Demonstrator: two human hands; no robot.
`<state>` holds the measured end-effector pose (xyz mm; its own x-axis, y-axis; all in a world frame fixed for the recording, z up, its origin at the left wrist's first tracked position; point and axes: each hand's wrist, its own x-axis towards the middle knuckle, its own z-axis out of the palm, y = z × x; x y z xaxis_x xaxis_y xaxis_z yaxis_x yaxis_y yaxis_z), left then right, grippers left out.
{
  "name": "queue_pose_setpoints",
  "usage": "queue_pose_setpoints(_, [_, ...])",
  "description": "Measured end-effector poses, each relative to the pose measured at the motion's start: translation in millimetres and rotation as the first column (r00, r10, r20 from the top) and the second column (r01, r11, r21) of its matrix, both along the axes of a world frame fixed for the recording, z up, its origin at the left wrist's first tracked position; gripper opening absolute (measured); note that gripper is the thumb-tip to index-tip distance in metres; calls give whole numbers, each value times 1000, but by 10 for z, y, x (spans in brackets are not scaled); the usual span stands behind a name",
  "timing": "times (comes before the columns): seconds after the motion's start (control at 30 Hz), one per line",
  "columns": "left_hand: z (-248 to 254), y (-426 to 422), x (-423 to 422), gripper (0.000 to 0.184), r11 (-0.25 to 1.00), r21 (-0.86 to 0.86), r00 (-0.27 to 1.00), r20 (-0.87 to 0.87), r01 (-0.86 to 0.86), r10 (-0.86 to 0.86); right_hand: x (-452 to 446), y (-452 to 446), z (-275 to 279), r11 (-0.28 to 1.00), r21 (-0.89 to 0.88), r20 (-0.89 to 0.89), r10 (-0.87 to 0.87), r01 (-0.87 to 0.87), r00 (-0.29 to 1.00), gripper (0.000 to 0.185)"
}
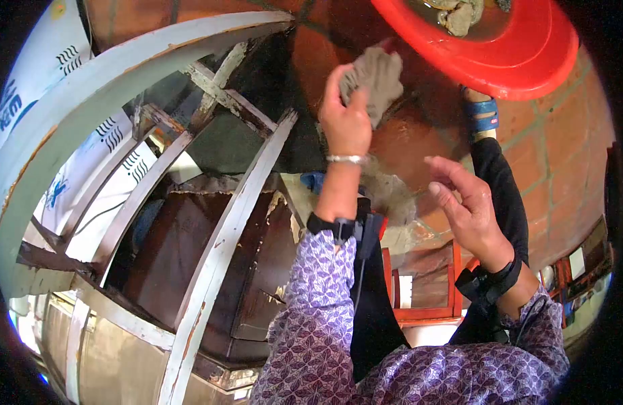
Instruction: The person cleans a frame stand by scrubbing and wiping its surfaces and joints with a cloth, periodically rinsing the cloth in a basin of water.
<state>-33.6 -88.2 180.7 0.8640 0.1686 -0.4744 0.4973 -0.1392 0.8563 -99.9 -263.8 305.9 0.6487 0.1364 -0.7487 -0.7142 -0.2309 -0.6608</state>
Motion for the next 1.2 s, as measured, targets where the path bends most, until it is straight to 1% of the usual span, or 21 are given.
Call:
queue_pose_setpoints(0.1, [235,-118,-297,35,994,-113,997,-74,3,-12,0,-13,-45,996,-88,30,-18,21,999,39])
queue_pose_setpoints(0.17, [484,-264,-428,37,978,-204,979,-202,-37,-5,41,-26,-58,991,-132,91,7,5,996,46])
queue_pose_setpoints(0.2, [558,-322,-498,36,971,-236,981,-193,-24,-23,21,-37,-92,994,-113,132,22,-7,991,53])
queue_pose_setpoints(0.37, [843,-509,-646,34,870,-491,974,-215,-43,-73,0,-77,-168,999,-18,252,39,-36,967,63])
queue_pose_setpoints(0.4, [856,-471,-635,34,868,-495,974,-215,-44,-74,20,-84,-143,997,70,140,-55,46,989,62])
queue_pose_setpoints(0.47, [874,-280,-514,33,785,-613,854,-359,88,-376,-5,-112,-176,959,156,-67,-227,235,972,52])
queue_pose_setpoints(0.5, [841,-189,-414,33,778,-621,853,-352,94,-384,-51,-108,-236,960,146,-62,-232,239,971,52])
queue_pose_setpoints(0.53, [772,-85,-271,18,922,-287,925,-198,262,-324,-109,-108,-300,970,133,-53,-197,203,979,48])
queue_pose_setpoints(0.57, [698,62,-102,6,942,105,947,-19,319,-319,-166,-119,-335,979,119,-50,-163,168,985,43])
queue_pose_setpoints(0.6, [619,355,157,13,886,385,930,149,257,-335,-201,-124,-337,997,31,17,-78,77,997,37])
queue_pose_setpoints(0.63, [475,583,327,35,958,286,965,260,-30,-48,-205,-123,-319,996,19,14,-91,90,996,37])
queue_pose_setpoints(0.67, [552,661,568,60,896,399,941,333,-197,59,-193,-107,-303,997,21,6,-78,78,997,37])
queue_pose_setpoints(0.7, [611,602,826,70,960,62,834,513,-271,203,-200,-96,-294,997,22,-4,-67,67,998,38])
queue_pose_setpoints(0.77, [693,630,1194,77,968,52,798,579,-245,171,-258,-87,-304,997,-8,26,-78,78,997,36])
queue_pose_setpoints(0.83, [558,614,1397,49,971,-49,749,627,-236,214,-212,-87,-247,1000,-27,32,-14,15,999,36])
queue_pose_setpoints(0.87, [476,705,1467,49,971,-60,753,621,-231,217,-257,-49,-261,999,-13,75,-41,42,996,35])
queue_pose_setpoints(0.93, [371,795,1528,38,968,-163,865,436,-193,246,-324,-23,-286,999,-3,67,-43,43,997,34])
queue_pose_setpoints(1.03, [419,880,1425,43,955,-199,905,322,-221,276,-329,-15,-275,999,15,66,-52,51,996,34])
queue_pose_setpoints(1.1, [439,951,1304,53,979,-136,929,318,-155,191,-328,-19,-268,1000,-2,105,-22,23,994,34])
queue_pose_setpoints(1.17, [511,954,1089,56,991,-22,911,390,-135,133,-342,-13,-275,1000,-19,73,-2,3,997,34])
queue_pose_setpoints(1.2, [531,1005,942,44,969,-209,915,350,-133,201,-346,-21,-276,999,-36,48,26,-24,999,34])
